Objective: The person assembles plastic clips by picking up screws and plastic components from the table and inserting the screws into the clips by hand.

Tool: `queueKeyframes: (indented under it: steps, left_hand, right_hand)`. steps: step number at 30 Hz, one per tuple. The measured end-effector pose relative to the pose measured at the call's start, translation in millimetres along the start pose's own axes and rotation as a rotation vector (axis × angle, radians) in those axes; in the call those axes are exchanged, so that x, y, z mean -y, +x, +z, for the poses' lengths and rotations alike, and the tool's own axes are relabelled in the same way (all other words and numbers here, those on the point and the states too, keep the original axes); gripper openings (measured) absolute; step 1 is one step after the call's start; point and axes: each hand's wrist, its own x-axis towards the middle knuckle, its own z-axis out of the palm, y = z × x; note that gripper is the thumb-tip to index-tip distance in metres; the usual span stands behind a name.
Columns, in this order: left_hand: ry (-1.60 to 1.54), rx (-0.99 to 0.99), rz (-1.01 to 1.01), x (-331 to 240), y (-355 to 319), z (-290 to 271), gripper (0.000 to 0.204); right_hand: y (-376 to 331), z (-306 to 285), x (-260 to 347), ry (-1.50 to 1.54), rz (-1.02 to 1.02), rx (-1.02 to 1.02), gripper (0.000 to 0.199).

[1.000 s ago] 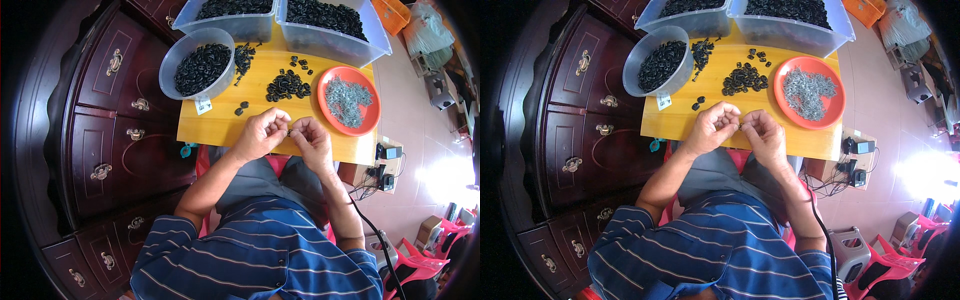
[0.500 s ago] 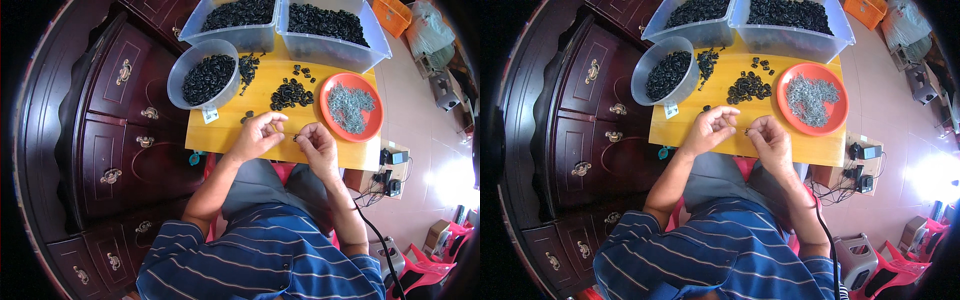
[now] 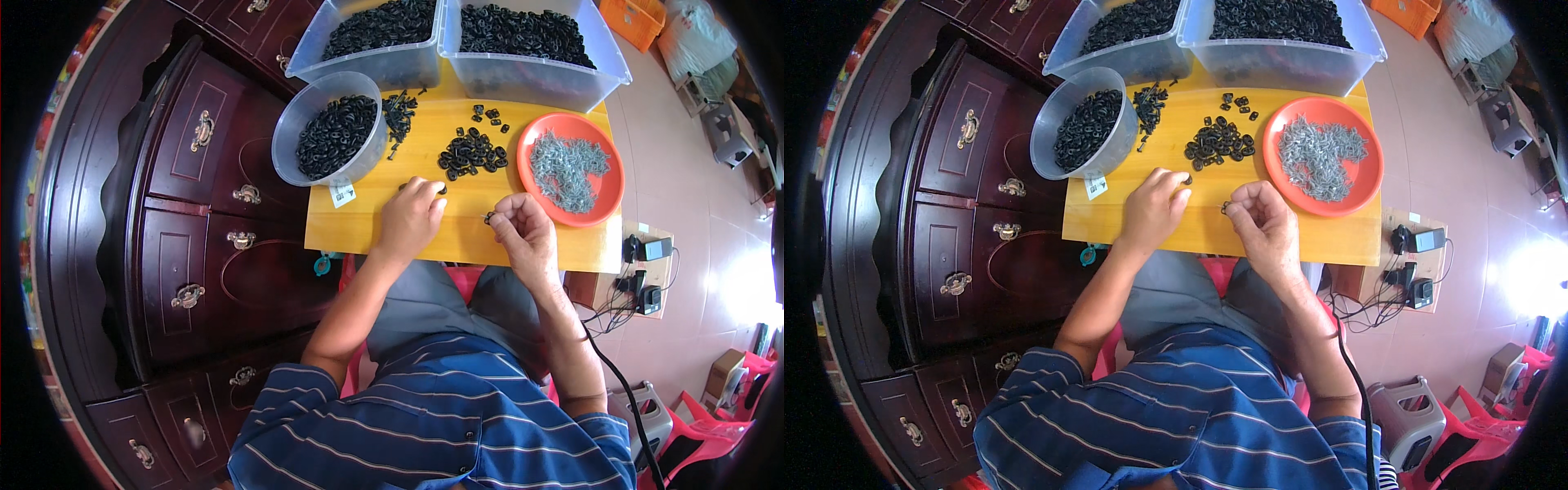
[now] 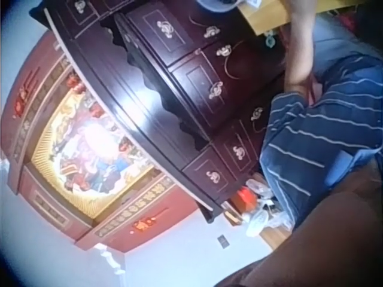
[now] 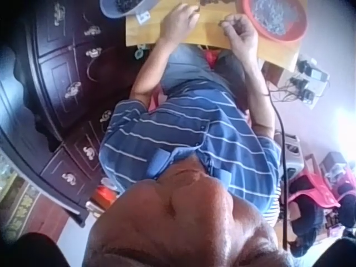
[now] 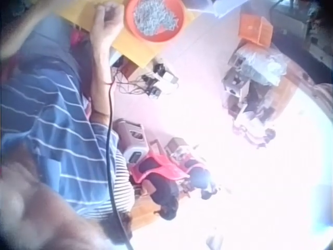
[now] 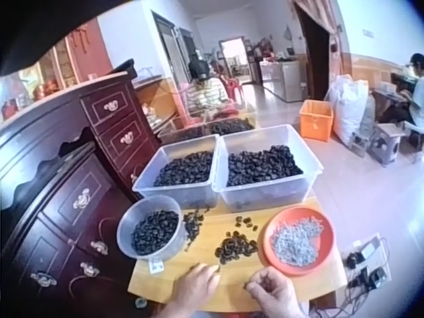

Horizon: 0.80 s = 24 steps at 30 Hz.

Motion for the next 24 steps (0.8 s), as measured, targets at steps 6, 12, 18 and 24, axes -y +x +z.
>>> queueKeyframes:
  steps: [6,12,18,24]
  left_hand:
    - [-0.147,0.009,-0.061,-8.9,6.5,-12.4,0.024]
    - [-0.109,0.053,-0.046,0.1,6.8,-6.5,0.013]
    - [-0.28,0.068,-0.056,-5.0,-0.1,-9.0,0.012]
    - [-0.711,0.054,-0.161,-33.7,-8.9,-6.8,0.011]
  right_hand:
    - [-1.7,1.8,0.4,-0.01,0.016,0.007,0.011]
    - [-1.7,1.6,-2.6,-0.025,0.013,0.02,0.012]
    - [-1.0,-0.1,-6.2,0.027,0.02,0.042,0.013]
    - [2.9,-1.7,-5.1,0.399,0.221,0.011,0.014]
